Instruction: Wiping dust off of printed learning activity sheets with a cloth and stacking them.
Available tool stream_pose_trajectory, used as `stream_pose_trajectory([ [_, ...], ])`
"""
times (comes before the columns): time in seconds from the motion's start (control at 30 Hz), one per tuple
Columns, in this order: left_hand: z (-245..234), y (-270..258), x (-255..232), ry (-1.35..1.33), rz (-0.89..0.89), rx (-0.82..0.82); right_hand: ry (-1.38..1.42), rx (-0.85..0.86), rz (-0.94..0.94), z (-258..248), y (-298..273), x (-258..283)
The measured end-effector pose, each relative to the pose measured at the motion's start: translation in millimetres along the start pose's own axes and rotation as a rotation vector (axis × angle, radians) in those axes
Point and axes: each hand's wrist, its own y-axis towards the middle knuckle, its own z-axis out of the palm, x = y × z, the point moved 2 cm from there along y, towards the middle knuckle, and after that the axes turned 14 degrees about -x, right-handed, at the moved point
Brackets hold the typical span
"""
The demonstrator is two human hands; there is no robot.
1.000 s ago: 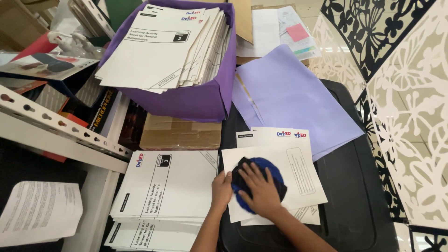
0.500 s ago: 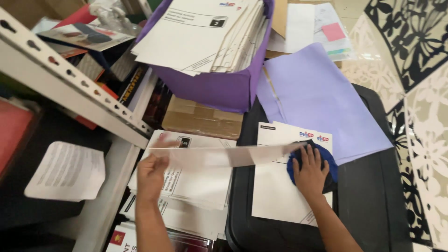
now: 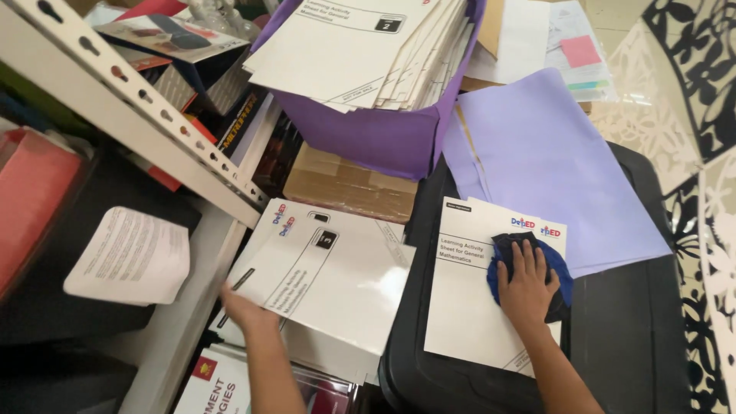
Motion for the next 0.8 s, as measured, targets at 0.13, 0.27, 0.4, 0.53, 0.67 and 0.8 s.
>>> stream_pose_trajectory([
  [0.13,-15,6,15,0.289,0.306,-0.078,-0.028,0.026,-0.026,1,0,-3],
  [0.27,-5,-11,15,0.554,0.605,-0.13,0.034,0.021,0.02,-1,1,-2],
  [0.4,5,-57,16,0.959,0.949,-0.121,0.02,0.042,0.048,4,-1,-6],
  [0.53,12,-100,33,1.448,1.041,-0.004,-0.021,0.048,0.038,5,-2,-6],
  [0.67,8,-84,55,1.666,0.826,0.136,0.002,0.039,0.045,7,-2,-7],
  [0.8,-3,-34,63,1.599,0.918,0.062,0.003,0.032,0.034,8,-3,-7],
])
